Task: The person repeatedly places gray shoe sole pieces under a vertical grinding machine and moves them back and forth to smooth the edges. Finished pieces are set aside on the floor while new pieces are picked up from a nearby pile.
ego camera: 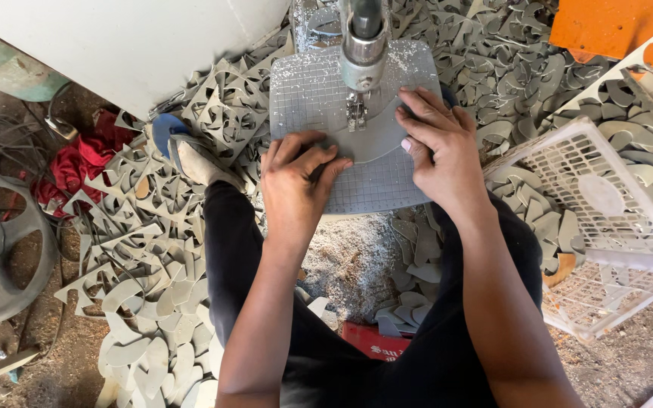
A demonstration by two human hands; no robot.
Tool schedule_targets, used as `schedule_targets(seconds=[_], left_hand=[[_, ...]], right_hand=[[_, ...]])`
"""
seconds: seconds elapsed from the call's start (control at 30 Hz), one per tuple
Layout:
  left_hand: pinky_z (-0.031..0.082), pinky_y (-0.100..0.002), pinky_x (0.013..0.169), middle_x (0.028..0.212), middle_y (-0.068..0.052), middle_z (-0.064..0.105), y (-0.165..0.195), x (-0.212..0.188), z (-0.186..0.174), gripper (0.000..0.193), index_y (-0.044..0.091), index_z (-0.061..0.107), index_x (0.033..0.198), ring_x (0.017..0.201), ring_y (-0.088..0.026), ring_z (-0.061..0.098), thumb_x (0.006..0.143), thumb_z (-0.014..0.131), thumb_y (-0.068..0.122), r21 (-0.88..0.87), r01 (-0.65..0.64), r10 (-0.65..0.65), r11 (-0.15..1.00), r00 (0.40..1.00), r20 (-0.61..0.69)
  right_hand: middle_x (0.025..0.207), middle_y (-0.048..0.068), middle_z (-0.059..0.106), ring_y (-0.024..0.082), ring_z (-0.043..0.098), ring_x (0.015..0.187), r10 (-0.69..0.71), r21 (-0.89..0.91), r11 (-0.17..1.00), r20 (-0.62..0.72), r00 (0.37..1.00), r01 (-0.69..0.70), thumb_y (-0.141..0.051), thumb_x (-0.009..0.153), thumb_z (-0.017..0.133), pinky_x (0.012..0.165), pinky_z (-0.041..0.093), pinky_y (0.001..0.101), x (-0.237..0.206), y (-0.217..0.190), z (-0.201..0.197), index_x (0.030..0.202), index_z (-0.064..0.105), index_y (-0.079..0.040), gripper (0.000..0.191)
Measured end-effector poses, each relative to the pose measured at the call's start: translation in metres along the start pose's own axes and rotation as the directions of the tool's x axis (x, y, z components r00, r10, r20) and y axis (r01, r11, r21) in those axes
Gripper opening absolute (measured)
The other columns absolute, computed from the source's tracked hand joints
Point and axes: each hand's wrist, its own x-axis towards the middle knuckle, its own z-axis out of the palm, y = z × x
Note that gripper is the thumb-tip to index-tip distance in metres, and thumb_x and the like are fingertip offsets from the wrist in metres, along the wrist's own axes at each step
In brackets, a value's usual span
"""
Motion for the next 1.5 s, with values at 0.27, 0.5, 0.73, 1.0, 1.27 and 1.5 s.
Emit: schedule_targets(seconds=[0.27, 0.5, 0.73, 1.0, 1.27, 1.5], left_hand=[[0.047, -0.040, 0.091, 0.108, -0.001, 0.074, -0.005, 0.002, -0.001, 0.025, 0.010, 0.082, 0.093, 0.100, -0.024, 0.066, 0.078, 0.089, 0.028, -0.009, 0.020, -0.019, 1.000, 1.000, 0.024], [0.046, -0.041, 0.092, 0.112, -0.001, 0.075, -0.019, 0.011, -0.002, 0.026, 0.011, 0.081, 0.092, 0.104, -0.025, 0.066, 0.076, 0.089, 0.029, -0.025, -0.026, 0.028, 0.999, 0.997, 0.077], [0.047, -0.041, 0.095, 0.113, -0.001, 0.075, -0.026, 0.016, -0.001, 0.027, 0.011, 0.081, 0.094, 0.107, -0.026, 0.067, 0.076, 0.089, 0.029, -0.062, -0.031, 0.037, 0.998, 0.995, 0.095], [0.047, -0.041, 0.098, 0.115, 0.000, 0.076, -0.032, 0.019, -0.001, 0.026, 0.014, 0.083, 0.096, 0.106, -0.024, 0.068, 0.075, 0.090, 0.027, -0.078, -0.003, 0.011, 0.997, 0.995, 0.096], [0.047, -0.041, 0.098, 0.117, -0.001, 0.075, -0.036, 0.025, -0.002, 0.027, 0.013, 0.083, 0.097, 0.105, -0.025, 0.067, 0.075, 0.090, 0.028, -0.086, -0.027, 0.035, 0.996, 0.994, 0.101], [0.046, -0.041, 0.097, 0.117, -0.002, 0.072, -0.037, 0.026, -0.004, 0.029, 0.015, 0.083, 0.102, 0.101, -0.021, 0.066, 0.077, 0.089, 0.029, -0.087, -0.004, 0.015, 0.996, 0.992, 0.128]], right_hand=[[0.149, 0.002, 0.062, 0.024, 0.052, 0.144, -0.024, 0.005, 1.000, -0.025, 0.999, 0.024, 0.002, 0.091, 0.070, 0.119, 0.033, 0.0451, 0.000, -0.005, -0.003, 0.126, 0.075, -0.005, 0.036], [0.145, -0.001, 0.064, 0.026, 0.053, 0.131, -0.026, -0.059, 0.998, -0.044, 0.999, 0.023, -0.002, 0.087, 0.077, 0.116, 0.033, 0.0437, 0.000, -0.007, -0.003, 0.120, 0.078, -0.008, 0.034], [0.141, -0.001, 0.065, 0.026, 0.054, 0.127, -0.044, -0.092, 0.995, -0.086, 0.995, 0.036, -0.003, 0.084, 0.079, 0.116, 0.034, 0.0432, 0.000, -0.012, -0.005, 0.117, 0.078, -0.007, 0.033], [0.141, 0.000, 0.064, 0.026, 0.053, 0.126, -0.053, -0.118, 0.992, -0.087, 0.995, 0.042, -0.006, 0.085, 0.081, 0.110, 0.036, 0.0436, -0.002, -0.016, -0.003, 0.116, 0.078, -0.007, 0.032], [0.140, 0.000, 0.064, 0.026, 0.053, 0.126, -0.044, -0.120, 0.992, -0.093, 0.995, 0.033, -0.006, 0.084, 0.082, 0.109, 0.036, 0.0441, -0.002, -0.019, -0.002, 0.113, 0.079, -0.007, 0.030], [0.140, 0.001, 0.062, 0.028, 0.051, 0.127, -0.020, -0.123, 0.992, -0.085, 0.996, 0.010, -0.007, 0.083, 0.084, 0.107, 0.036, 0.0462, -0.004, -0.020, 0.000, 0.105, 0.075, -0.007, 0.024]])
